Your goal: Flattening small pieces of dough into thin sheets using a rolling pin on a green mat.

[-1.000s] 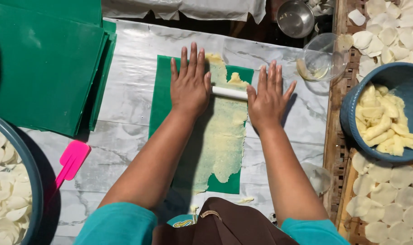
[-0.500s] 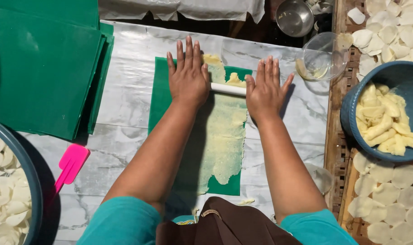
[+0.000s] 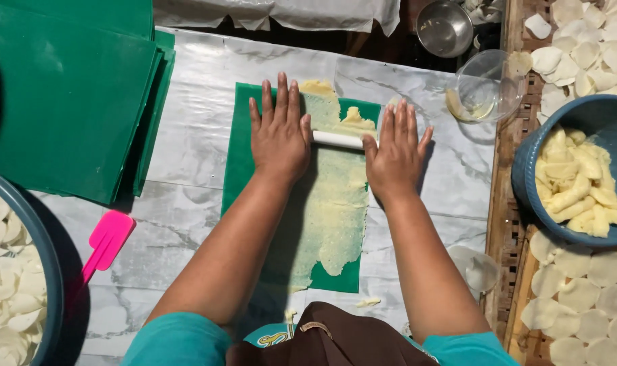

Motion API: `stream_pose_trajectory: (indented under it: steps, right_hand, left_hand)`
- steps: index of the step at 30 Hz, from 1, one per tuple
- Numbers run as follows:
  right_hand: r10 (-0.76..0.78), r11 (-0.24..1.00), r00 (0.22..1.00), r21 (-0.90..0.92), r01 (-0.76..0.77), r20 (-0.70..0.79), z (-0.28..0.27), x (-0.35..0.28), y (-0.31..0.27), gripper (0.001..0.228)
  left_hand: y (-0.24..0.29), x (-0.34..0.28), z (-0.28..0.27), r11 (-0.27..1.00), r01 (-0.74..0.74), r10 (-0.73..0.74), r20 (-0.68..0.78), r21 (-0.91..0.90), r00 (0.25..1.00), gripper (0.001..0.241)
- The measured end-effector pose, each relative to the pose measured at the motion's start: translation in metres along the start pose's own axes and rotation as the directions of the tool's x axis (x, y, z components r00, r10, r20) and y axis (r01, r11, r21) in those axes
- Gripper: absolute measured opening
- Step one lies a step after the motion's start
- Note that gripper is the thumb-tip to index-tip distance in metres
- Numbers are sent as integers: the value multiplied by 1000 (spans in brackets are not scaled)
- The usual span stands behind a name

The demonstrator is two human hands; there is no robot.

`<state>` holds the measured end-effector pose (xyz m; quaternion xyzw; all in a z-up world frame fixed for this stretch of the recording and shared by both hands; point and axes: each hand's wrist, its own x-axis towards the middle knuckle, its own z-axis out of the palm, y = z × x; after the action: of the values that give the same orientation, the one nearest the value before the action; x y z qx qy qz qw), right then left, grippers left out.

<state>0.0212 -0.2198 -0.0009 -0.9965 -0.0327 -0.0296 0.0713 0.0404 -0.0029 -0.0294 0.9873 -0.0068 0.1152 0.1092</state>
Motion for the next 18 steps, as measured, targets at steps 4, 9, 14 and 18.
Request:
stream_pose_trajectory:
  steps: [4,9,14,18]
  right_hand:
    - [50,999,997,-17,-50,55,-13,61,-4,80]
    - [54,998,986,25,-58,159,-28,110,-9,76]
    - [56,998,996,5,-56,67,-27,86,-14,78]
    - [-40,999,995,18,42,-87,-11,45,-5,88]
  left_hand:
    - [3,59,2,999,29,-26,50,-43,998,65]
    - [4,110,2,988,147,-132,250,-43,959,67]
    - [5,89,-13,995,102,-96,204,-19,974,69]
    - [4,51,-16,999,34,-30,89,-40,996,70]
